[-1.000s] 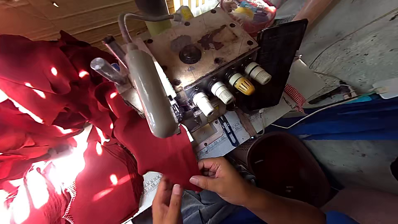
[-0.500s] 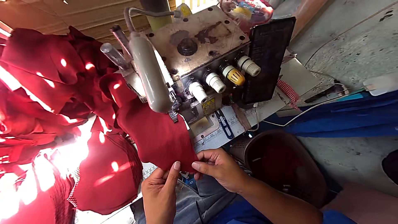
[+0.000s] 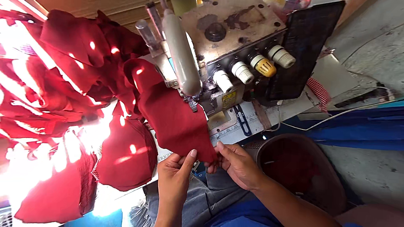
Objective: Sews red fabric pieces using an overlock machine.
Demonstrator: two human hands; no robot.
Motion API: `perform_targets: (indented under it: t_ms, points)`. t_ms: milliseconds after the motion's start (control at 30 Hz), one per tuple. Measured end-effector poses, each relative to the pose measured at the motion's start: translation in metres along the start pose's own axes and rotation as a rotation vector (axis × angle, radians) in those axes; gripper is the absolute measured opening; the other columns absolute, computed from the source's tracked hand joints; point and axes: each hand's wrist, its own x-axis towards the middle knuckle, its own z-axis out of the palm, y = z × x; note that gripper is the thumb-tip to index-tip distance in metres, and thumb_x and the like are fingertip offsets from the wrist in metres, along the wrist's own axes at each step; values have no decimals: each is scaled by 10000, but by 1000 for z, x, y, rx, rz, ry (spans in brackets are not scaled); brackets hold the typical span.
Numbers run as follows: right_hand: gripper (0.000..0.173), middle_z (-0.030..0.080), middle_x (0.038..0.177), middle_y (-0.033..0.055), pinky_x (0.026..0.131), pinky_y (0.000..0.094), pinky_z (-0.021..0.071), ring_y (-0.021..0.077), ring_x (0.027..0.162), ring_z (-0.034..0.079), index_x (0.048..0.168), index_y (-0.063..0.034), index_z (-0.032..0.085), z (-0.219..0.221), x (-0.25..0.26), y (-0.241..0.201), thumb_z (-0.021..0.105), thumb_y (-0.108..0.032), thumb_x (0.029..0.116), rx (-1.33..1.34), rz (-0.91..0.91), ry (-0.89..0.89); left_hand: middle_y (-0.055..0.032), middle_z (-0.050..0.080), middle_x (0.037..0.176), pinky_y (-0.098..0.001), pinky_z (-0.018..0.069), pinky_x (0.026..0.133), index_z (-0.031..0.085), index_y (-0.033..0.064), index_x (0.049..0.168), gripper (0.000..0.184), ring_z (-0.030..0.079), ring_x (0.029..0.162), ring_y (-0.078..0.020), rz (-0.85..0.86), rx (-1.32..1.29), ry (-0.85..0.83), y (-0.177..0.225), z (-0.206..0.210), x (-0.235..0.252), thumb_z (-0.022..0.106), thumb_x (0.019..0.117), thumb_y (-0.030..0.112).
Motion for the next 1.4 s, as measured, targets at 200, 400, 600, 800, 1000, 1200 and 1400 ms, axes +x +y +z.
perform_targets:
  t_ms: [200,400,600,800,1000,1200,1400]
  points:
    - [155,727,857,49,715,278,612,109,743,706,966,-13,698,3,1,2,639,-148,1015,-55,-52,51,-64,757,766,-307,641,739,739,2,912,72,743,707,-133,15,37,-2,-1,1,0,678,942,24]
    - [110,716,761,51,636,234,598,80,654,680,868,11,714,8,2,7,786,-69,887,-189,-182,141,-46,763,836,-303,635,767,728,26,976,118,746,769,-125,52,-7,-36,-4,-1,-1,643,992,107]
    - [104,733,776,56,661,261,622,99,690,711,878,16,723,10,-5,9,708,-58,949,-169,-230,90,-100,762,988,-349,615,875,691,23,1108,313,750,906,-163,-124,-315,-127,-5,-1,-5,756,925,268]
    - [89,733,795,64,671,263,624,103,703,713,903,21,723,12,-6,9,691,-45,954,-155,-238,85,-106,762,991,-321,619,847,667,-3,1124,238,750,897,-156,-53,-275,-127,-3,3,-5,718,951,152]
    - [142,745,780,63,664,256,633,103,691,725,869,22,728,22,-13,6,706,-84,961,-269,-283,110,33,681,1033,-252,610,741,534,70,1259,286,694,882,-84,285,105,99,-18,-4,-13,592,1029,230]
    - [136,737,771,63,643,243,624,91,680,713,878,21,748,33,-15,9,757,-106,925,-273,-319,122,61,467,1499,-364,281,1223,472,239,1407,477,369,1465,-145,969,998,101,-15,-16,4,636,962,295]
    - [140,734,763,70,640,248,626,104,673,716,875,14,748,35,-17,8,763,-116,923,-220,-323,106,-44,709,1313,-483,368,1175,704,123,1276,284,598,1311,-225,1122,1074,-216,4,-20,33,597,1013,110]
